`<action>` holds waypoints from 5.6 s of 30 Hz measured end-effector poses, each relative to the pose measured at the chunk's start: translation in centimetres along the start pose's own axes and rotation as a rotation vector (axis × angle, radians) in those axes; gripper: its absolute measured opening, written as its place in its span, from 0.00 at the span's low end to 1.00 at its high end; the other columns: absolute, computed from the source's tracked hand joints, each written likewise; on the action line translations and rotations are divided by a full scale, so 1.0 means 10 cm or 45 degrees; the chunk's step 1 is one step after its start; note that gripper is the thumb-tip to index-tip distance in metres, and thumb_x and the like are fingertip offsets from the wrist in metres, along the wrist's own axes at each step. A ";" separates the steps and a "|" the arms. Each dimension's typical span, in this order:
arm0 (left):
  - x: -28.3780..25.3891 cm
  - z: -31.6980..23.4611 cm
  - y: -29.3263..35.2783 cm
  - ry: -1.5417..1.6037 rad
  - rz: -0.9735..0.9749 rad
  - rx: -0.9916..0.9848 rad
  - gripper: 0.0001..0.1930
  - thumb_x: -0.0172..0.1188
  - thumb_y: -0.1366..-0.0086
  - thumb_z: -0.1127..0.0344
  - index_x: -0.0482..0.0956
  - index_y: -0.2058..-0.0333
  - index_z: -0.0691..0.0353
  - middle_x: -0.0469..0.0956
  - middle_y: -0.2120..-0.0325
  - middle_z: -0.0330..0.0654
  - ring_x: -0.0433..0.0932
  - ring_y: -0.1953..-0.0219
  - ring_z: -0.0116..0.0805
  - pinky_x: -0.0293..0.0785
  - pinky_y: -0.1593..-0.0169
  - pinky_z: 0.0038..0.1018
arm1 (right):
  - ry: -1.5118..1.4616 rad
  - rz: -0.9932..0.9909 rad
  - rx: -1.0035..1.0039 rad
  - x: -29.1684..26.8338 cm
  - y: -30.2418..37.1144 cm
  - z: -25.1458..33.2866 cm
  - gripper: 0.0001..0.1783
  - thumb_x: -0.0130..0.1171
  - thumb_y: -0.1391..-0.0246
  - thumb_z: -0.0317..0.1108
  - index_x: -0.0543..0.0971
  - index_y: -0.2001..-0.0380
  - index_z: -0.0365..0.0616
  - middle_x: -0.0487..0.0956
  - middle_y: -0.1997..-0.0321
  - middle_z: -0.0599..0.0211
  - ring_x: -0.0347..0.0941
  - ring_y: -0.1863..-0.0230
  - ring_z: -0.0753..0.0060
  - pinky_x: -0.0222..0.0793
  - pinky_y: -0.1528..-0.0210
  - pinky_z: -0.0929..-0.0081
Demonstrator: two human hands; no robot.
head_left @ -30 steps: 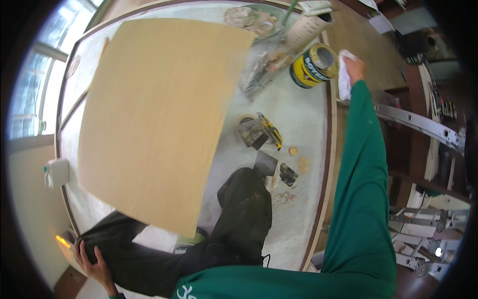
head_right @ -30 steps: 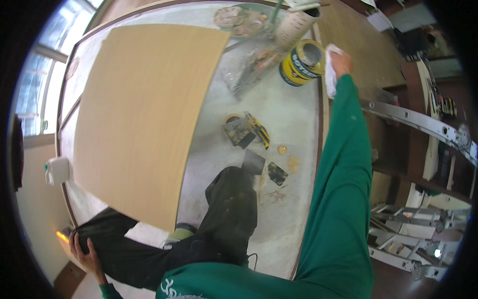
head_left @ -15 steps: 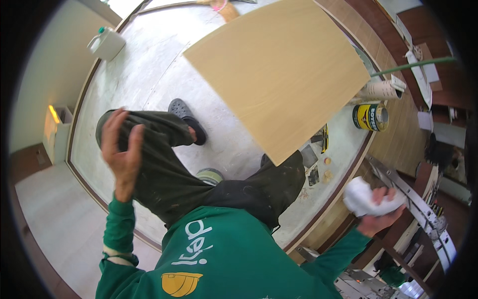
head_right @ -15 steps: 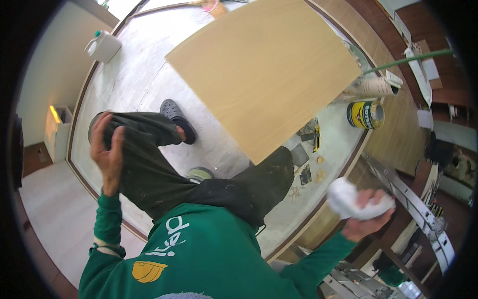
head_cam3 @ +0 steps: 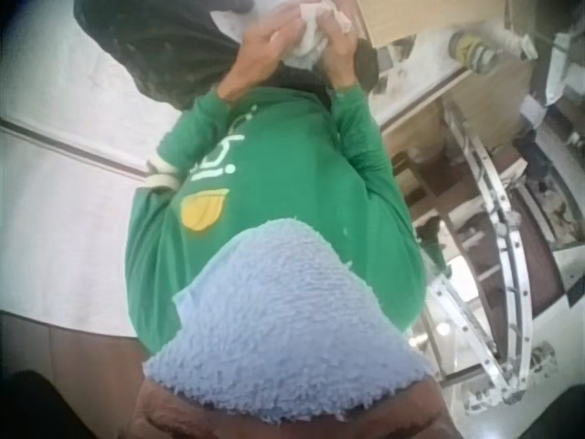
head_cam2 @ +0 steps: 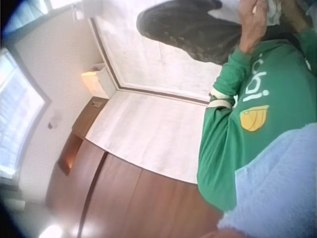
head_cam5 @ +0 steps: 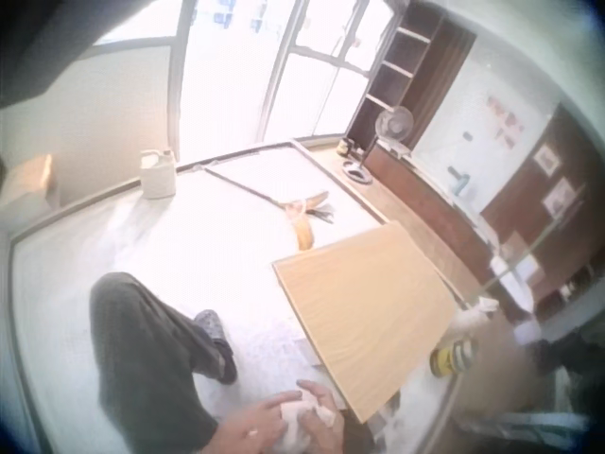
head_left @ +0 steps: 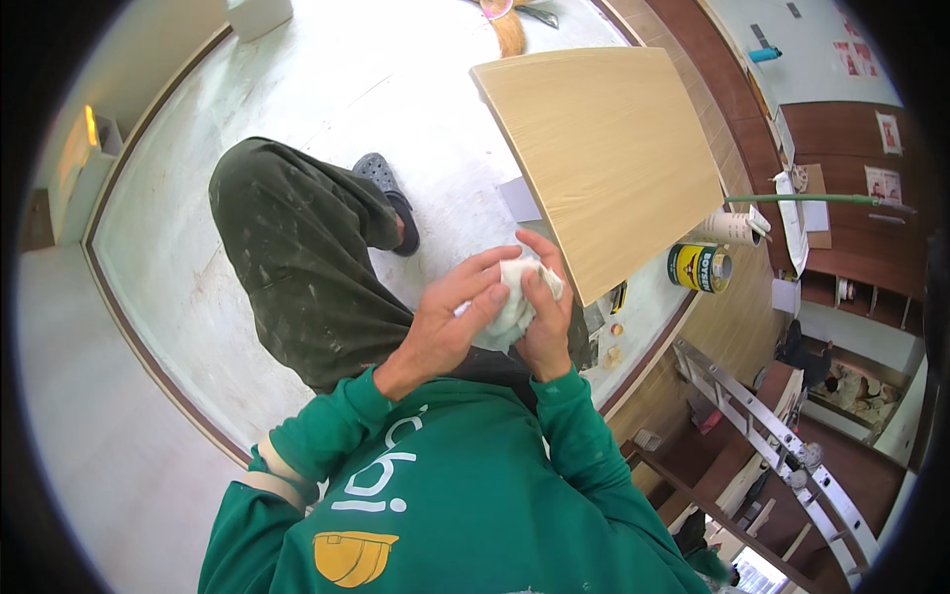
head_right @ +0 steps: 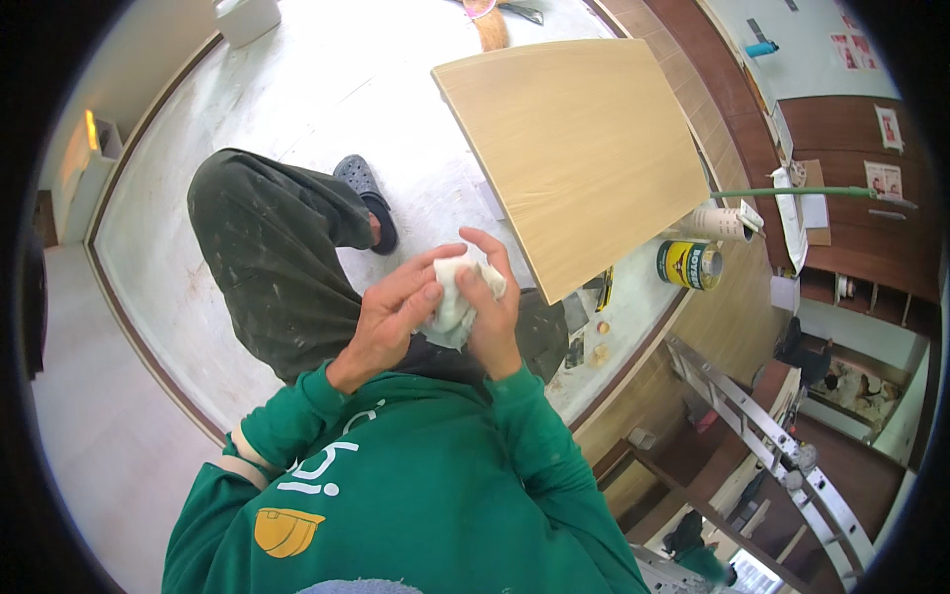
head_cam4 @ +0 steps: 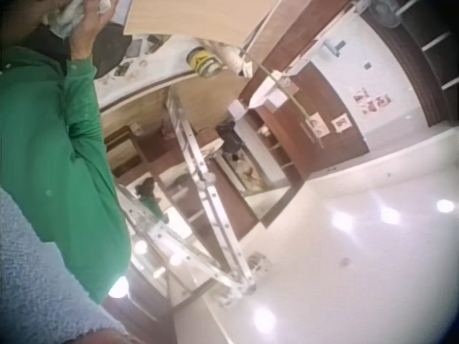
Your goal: The person sits on the floor and applies a white finish to a light-colored wooden board using a cloth and a small stick. They repeatedly wipe the surface, dip the stick into a container, and spread the finish across the board.
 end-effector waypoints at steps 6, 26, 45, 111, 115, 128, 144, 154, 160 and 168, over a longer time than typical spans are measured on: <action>-0.13 0.25 -0.18 0.145 -0.161 -0.120 0.11 0.56 0.26 0.65 0.79 0.56 0.68 0.78 0.67 0.33 0.73 0.66 0.16 0.69 0.63 0.17 | -0.119 -0.010 0.102 0.03 -0.20 -0.35 0.28 0.48 0.29 0.47 0.64 0.36 0.39 0.75 0.48 0.63 0.71 0.48 0.75 0.69 0.45 0.75; -0.50 1.88 -0.83 0.507 -0.596 -0.833 0.15 0.60 0.41 0.62 0.82 0.63 0.69 0.79 0.69 0.43 0.78 0.67 0.38 0.77 0.58 0.31 | 0.326 -0.687 0.154 -1.67 0.97 -0.22 0.14 0.59 0.36 0.38 0.80 0.53 0.41 0.84 0.61 0.66 0.82 0.67 0.76 0.74 0.64 0.79; -0.16 1.53 -0.65 0.702 -0.200 -0.770 0.14 0.60 0.35 0.67 0.77 0.55 0.71 0.78 0.58 0.45 0.78 0.55 0.37 0.74 0.48 0.33 | 1.208 -0.164 0.139 -0.51 0.03 -0.45 0.41 0.65 0.55 0.40 0.65 0.40 0.28 0.77 0.51 0.35 0.75 0.48 0.37 0.71 0.45 0.53; -0.12 1.34 -1.02 -0.224 -0.756 -0.117 0.16 0.63 0.36 0.69 0.80 0.52 0.73 0.81 0.60 0.50 0.79 0.56 0.36 0.73 0.51 0.30 | 0.652 -0.515 0.363 -1.84 1.04 -0.50 0.20 0.60 0.35 0.37 0.77 0.45 0.37 0.84 0.51 0.62 0.83 0.59 0.71 0.75 0.61 0.79; 0.03 1.24 -1.00 -0.403 -0.771 0.074 0.14 0.63 0.36 0.70 0.82 0.54 0.71 0.80 0.63 0.45 0.78 0.59 0.34 0.73 0.54 0.29 | 0.658 -0.540 0.374 -1.89 1.09 -0.50 0.20 0.60 0.35 0.38 0.77 0.45 0.37 0.83 0.51 0.62 0.83 0.60 0.71 0.75 0.61 0.79; 0.04 1.02 -1.03 -0.567 -0.821 0.305 0.11 0.60 0.37 0.77 0.83 0.55 0.67 0.78 0.60 0.50 0.80 0.59 0.43 0.75 0.55 0.33 | 0.663 -0.627 0.434 -2.08 1.21 -0.59 0.20 0.61 0.36 0.37 0.78 0.46 0.36 0.83 0.52 0.59 0.83 0.60 0.71 0.76 0.62 0.79; -0.01 1.02 -1.12 -0.640 -0.773 0.229 0.13 0.59 0.38 0.78 0.82 0.55 0.66 0.78 0.60 0.52 0.80 0.60 0.47 0.76 0.56 0.35 | 0.633 -0.649 0.436 -2.20 1.25 -0.74 0.20 0.62 0.37 0.38 0.79 0.47 0.36 0.83 0.54 0.61 0.83 0.61 0.71 0.76 0.63 0.79; -0.16 0.93 -1.28 -0.662 -0.847 0.326 0.12 0.58 0.38 0.77 0.83 0.55 0.68 0.79 0.60 0.52 0.80 0.59 0.46 0.76 0.56 0.33 | 0.625 -0.663 0.444 -2.24 1.26 -0.74 0.19 0.61 0.36 0.36 0.78 0.47 0.37 0.84 0.53 0.60 0.83 0.62 0.72 0.76 0.63 0.80; -0.14 0.95 -1.26 -0.722 -0.846 0.311 0.12 0.59 0.36 0.75 0.83 0.55 0.69 0.80 0.59 0.50 0.81 0.58 0.41 0.75 0.54 0.30 | 0.620 -0.643 0.437 -2.21 1.21 -0.76 0.19 0.61 0.36 0.37 0.78 0.47 0.36 0.84 0.53 0.60 0.83 0.62 0.71 0.76 0.64 0.80; -0.35 0.87 -1.48 -0.761 -0.861 0.285 0.12 0.59 0.36 0.74 0.83 0.55 0.69 0.80 0.58 0.51 0.81 0.58 0.41 0.75 0.54 0.30 | 0.620 -0.661 0.450 -2.23 1.23 -0.80 0.19 0.62 0.37 0.37 0.79 0.47 0.36 0.83 0.53 0.61 0.83 0.62 0.71 0.76 0.64 0.79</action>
Point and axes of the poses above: each hand's wrist, its own y-axis away from the middle knuckle, its own x-axis out of the palm, z = x × y, the point moved 7 cm from there along -y, towards the middle knuckle
